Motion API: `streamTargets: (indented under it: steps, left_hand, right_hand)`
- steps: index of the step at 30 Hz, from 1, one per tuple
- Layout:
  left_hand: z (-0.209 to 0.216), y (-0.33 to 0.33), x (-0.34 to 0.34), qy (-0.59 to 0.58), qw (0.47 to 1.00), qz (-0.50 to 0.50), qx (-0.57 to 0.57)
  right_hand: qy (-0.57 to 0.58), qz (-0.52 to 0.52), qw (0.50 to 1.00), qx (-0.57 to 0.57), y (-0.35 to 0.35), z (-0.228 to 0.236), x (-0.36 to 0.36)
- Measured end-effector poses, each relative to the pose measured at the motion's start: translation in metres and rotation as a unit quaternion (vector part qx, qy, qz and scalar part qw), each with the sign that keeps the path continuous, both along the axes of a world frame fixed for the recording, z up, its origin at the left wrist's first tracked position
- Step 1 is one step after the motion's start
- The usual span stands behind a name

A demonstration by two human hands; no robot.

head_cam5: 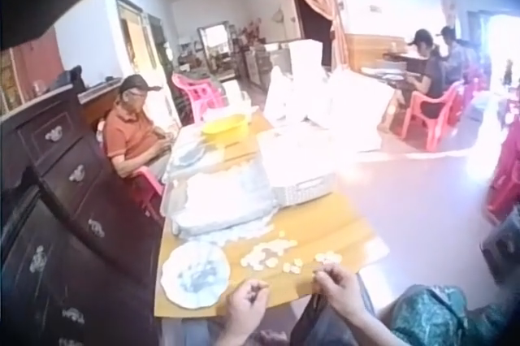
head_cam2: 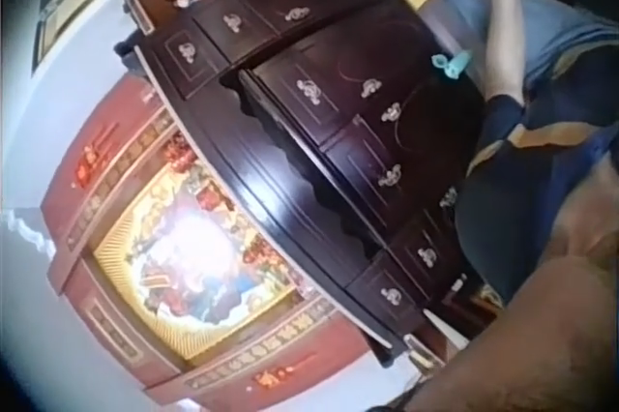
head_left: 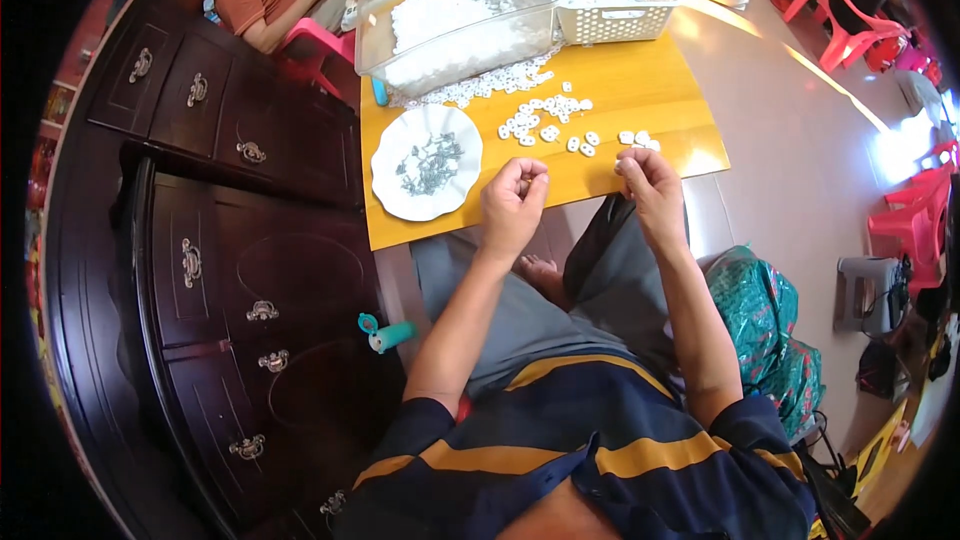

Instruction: Inspecting and sorting small white plastic hardware components on a table.

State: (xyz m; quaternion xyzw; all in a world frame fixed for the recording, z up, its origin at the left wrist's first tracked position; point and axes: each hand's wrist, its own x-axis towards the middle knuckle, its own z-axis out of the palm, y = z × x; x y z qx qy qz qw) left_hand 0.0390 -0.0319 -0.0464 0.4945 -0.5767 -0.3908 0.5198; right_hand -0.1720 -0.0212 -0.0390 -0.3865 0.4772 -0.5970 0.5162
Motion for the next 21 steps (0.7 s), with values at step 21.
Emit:
streamTargets:
  steps: [21]
  left_hand:
    - [0.005, 0.040, -0.039, 0.051, 0.990, -0.113, 0.073]
  right_hand:
    - [-0.111, 0.100, 0.980, 0.135, 0.047, -0.004, -0.001]
